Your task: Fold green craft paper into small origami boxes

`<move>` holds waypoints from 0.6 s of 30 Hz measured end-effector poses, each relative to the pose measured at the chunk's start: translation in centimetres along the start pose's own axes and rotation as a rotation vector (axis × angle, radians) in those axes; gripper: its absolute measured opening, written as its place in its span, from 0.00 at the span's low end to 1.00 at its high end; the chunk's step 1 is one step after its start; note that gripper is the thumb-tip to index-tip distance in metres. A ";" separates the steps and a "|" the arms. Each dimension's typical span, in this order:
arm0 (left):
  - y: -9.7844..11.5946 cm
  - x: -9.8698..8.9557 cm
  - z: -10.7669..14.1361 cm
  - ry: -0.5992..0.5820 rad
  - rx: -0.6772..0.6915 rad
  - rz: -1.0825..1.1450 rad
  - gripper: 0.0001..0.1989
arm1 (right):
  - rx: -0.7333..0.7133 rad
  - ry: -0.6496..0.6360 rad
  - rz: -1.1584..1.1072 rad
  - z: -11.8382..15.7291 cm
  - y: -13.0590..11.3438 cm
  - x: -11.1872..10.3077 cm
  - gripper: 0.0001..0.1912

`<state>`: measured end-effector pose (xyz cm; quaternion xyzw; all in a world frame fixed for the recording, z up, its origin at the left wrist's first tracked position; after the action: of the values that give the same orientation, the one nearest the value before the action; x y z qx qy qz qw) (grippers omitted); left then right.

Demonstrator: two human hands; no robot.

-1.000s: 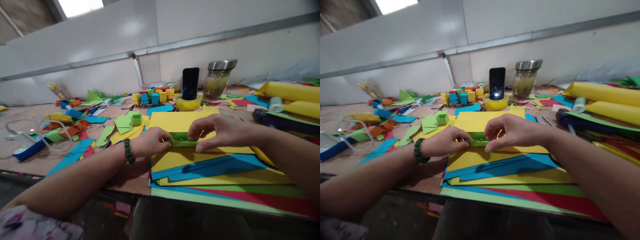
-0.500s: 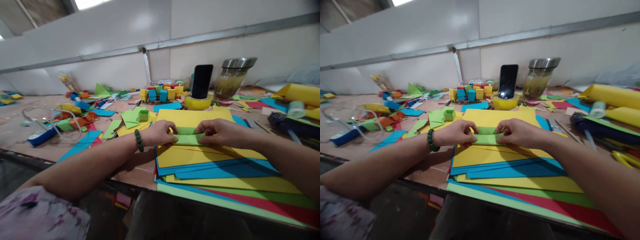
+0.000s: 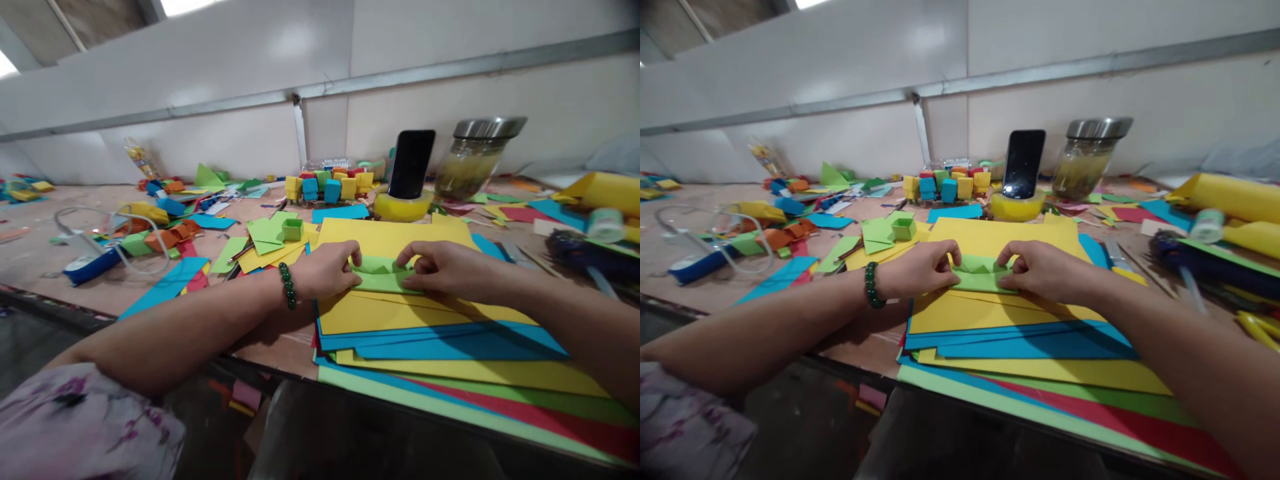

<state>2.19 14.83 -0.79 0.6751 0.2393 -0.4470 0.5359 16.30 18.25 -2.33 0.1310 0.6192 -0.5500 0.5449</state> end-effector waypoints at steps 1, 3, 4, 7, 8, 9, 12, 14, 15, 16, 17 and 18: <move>0.0 -0.1 0.0 0.010 0.009 -0.009 0.10 | -0.001 0.005 0.009 0.0 0.0 0.0 0.18; -0.1 -0.1 -0.1 0.017 0.007 -0.014 0.10 | -0.009 0.012 0.017 0.0 -0.1 -0.1 0.17; -0.1 -0.1 -0.1 0.012 0.001 -0.013 0.09 | -0.014 0.014 0.018 0.0 -0.2 -0.1 0.16; -0.2 0.1 -0.2 -0.002 -0.002 -0.017 0.08 | -0.012 0.026 0.025 0.0 0.0 -0.1 0.14; -0.1 0.1 -0.2 0.001 0.005 -0.027 0.07 | -0.008 0.031 0.031 0.0 0.0 -0.1 0.13; 0.0 0.0 -0.2 0.009 0.016 -0.040 0.07 | -0.003 0.037 0.039 0.0 0.0 -0.1 0.13; 0.5 0.1 0.0 0.031 0.064 -0.108 0.06 | 0.007 0.056 0.096 0.2 -0.3 -0.1 0.11; 1.1 0.2 0.2 0.047 0.112 -0.195 0.05 | 0.005 0.073 0.150 0.3 -0.7 -0.2 0.11; 1.4 0.3 0.4 0.058 0.145 -0.249 0.05 | 0.005 0.079 0.172 0.4 -0.9 -0.2 0.11; 1.9 0.3 0.6 0.074 0.186 -0.306 0.06 | 0.004 0.083 0.187 0.4 -1.1 -0.2 0.10; 2.4 0.3 0.8 0.090 0.238 -0.360 0.06 | 0.004 0.086 0.198 0.4 -1.1 -0.2 0.10; 3.0 0.4 1.0 0.102 0.295 -0.405 0.07 | 0.002 0.090 0.205 0.4 -1.2 -0.2 0.10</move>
<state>4.44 12.88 0.39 0.7059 0.3284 -0.5407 0.3185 15.74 17.57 -1.43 0.2189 0.6256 -0.4856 0.5700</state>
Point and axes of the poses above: each hand's wrist, its own z-axis away from the middle knuckle, its own x-axis out of the palm, y = z × x, the point moved 10 cm from there along -z, towards the middle knuckle, and after that the axes turned 1 degree about -z, right-handed, at the moved point
